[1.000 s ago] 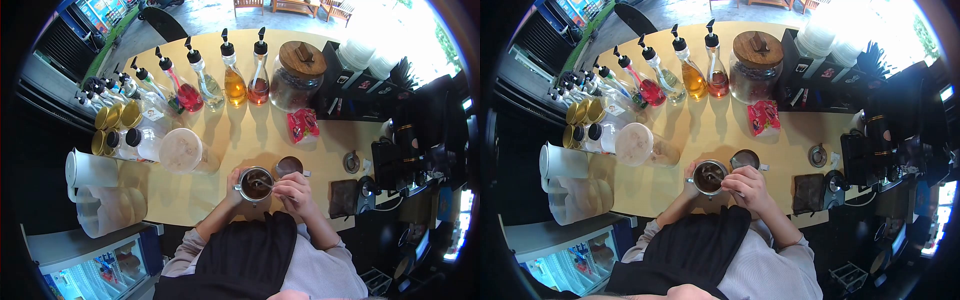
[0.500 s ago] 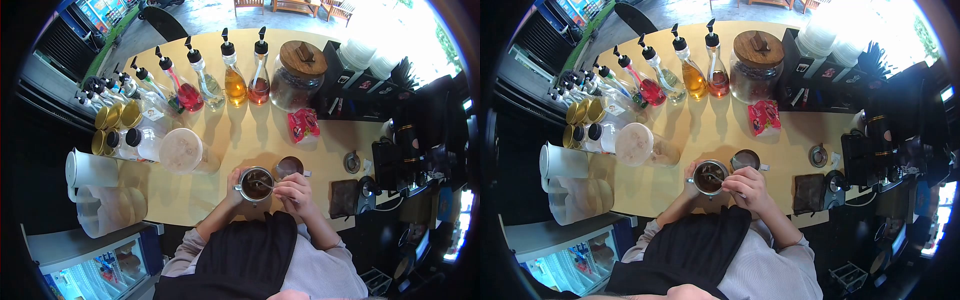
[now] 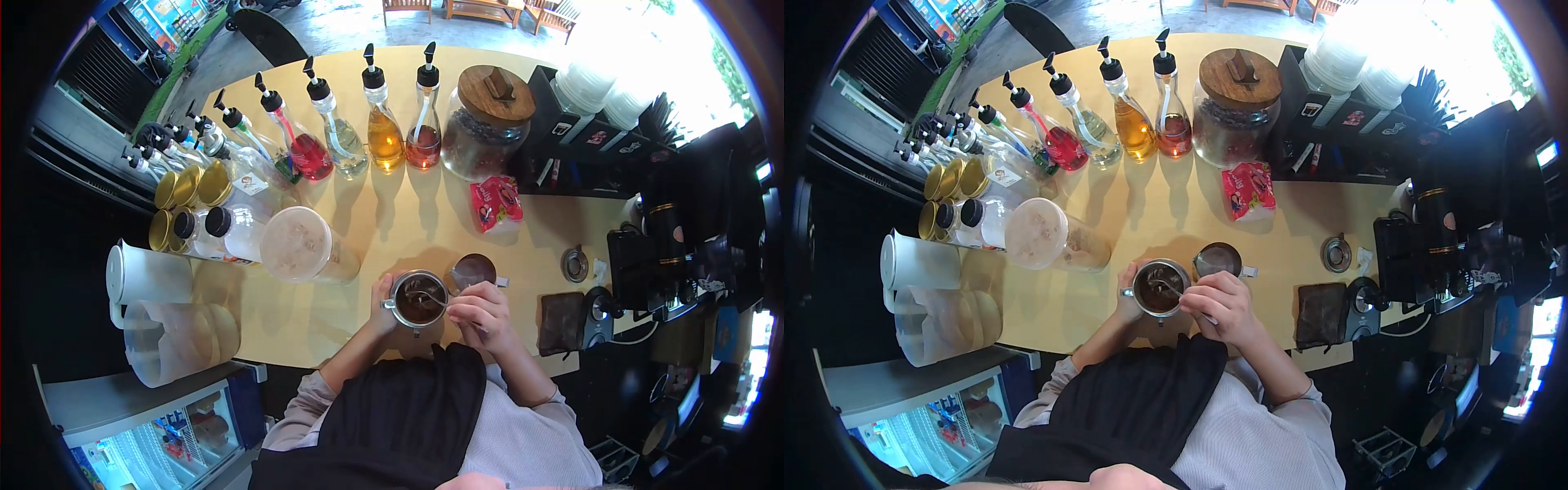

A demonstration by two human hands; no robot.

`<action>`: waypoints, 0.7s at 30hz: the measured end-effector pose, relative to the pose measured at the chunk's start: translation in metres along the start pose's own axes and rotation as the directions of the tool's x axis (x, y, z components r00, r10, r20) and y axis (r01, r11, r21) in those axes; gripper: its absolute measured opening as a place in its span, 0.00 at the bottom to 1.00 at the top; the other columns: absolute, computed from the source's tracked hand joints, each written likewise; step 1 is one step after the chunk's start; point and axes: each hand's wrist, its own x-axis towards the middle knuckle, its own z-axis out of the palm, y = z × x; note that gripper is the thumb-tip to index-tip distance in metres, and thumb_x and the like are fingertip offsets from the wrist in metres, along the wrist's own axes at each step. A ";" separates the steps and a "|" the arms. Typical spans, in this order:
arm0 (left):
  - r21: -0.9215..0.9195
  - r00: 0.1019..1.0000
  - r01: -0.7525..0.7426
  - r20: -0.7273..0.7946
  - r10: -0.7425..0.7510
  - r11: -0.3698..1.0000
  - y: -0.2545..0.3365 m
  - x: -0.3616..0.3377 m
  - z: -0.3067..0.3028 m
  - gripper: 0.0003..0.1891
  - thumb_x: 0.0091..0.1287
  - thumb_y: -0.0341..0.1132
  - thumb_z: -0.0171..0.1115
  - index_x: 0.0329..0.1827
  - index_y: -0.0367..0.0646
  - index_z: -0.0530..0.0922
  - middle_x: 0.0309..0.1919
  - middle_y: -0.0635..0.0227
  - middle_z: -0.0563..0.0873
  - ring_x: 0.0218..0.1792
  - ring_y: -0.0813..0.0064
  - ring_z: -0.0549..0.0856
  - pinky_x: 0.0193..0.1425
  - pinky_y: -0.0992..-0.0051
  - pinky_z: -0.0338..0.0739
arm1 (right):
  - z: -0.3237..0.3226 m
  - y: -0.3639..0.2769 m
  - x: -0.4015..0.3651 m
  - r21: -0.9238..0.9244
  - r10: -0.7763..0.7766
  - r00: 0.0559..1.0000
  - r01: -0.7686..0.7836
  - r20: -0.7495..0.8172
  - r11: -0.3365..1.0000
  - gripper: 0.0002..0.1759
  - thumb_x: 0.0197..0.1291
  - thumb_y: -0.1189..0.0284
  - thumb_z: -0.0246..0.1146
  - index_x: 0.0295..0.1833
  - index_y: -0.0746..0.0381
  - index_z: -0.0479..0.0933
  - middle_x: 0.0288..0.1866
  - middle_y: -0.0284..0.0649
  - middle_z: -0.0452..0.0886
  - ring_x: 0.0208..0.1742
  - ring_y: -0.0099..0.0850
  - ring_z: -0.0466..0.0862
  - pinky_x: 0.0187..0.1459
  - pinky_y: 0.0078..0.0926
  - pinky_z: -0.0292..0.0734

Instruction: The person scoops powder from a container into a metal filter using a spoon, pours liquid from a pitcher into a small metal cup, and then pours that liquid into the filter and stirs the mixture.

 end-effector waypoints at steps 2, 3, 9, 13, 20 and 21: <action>-0.014 1.000 0.004 0.003 -0.004 1.000 -0.002 0.001 -0.002 0.29 0.76 0.48 0.35 0.50 0.27 0.77 0.42 0.56 0.86 0.44 0.69 0.85 0.54 0.71 0.78 | 0.000 0.001 0.001 -0.034 -0.004 1.000 0.004 -0.003 0.999 0.10 0.45 0.77 0.70 0.36 0.60 0.79 0.32 0.35 0.83 0.32 0.33 0.78 0.33 0.28 0.74; -0.026 1.000 0.008 0.005 -0.008 1.000 -0.004 0.001 -0.004 0.29 0.76 0.48 0.36 0.50 0.27 0.77 0.42 0.56 0.86 0.44 0.69 0.85 0.54 0.71 0.78 | 0.000 0.001 0.001 -0.067 -0.009 1.000 0.008 -0.007 0.998 0.10 0.45 0.77 0.70 0.36 0.60 0.79 0.32 0.35 0.83 0.32 0.33 0.79 0.33 0.28 0.74; 0.028 1.000 -0.010 -0.009 0.010 1.000 -0.008 0.001 -0.006 0.29 0.76 0.48 0.36 0.49 0.27 0.77 0.43 0.56 0.85 0.44 0.70 0.85 0.53 0.71 0.78 | -0.003 -0.007 0.007 0.174 0.127 0.990 -0.137 0.066 0.975 0.10 0.45 0.80 0.68 0.36 0.61 0.79 0.31 0.38 0.83 0.32 0.35 0.79 0.35 0.28 0.75; 0.042 1.000 -0.020 -0.012 0.021 0.999 -0.005 0.000 -0.003 0.29 0.76 0.48 0.36 0.49 0.28 0.77 0.43 0.56 0.85 0.44 0.70 0.85 0.53 0.71 0.78 | -0.002 -0.008 0.009 0.139 0.170 0.985 -0.173 0.032 0.975 0.10 0.44 0.80 0.68 0.35 0.62 0.78 0.32 0.39 0.83 0.33 0.36 0.79 0.36 0.28 0.75; 0.034 1.000 -0.017 -0.003 0.017 0.999 -0.006 0.001 -0.006 0.28 0.76 0.47 0.36 0.49 0.28 0.77 0.42 0.56 0.85 0.44 0.70 0.85 0.53 0.72 0.78 | -0.009 -0.009 0.013 0.280 0.176 0.969 -0.221 0.175 0.934 0.10 0.47 0.84 0.61 0.36 0.63 0.76 0.34 0.40 0.80 0.35 0.39 0.79 0.38 0.32 0.74; 0.039 1.000 -0.015 0.003 0.015 0.999 -0.005 0.001 -0.006 0.28 0.76 0.47 0.36 0.49 0.28 0.77 0.42 0.56 0.85 0.44 0.70 0.85 0.53 0.72 0.78 | -0.010 -0.009 0.013 0.311 0.182 0.964 -0.237 0.196 0.920 0.10 0.47 0.85 0.60 0.37 0.63 0.75 0.33 0.41 0.80 0.34 0.39 0.78 0.37 0.33 0.74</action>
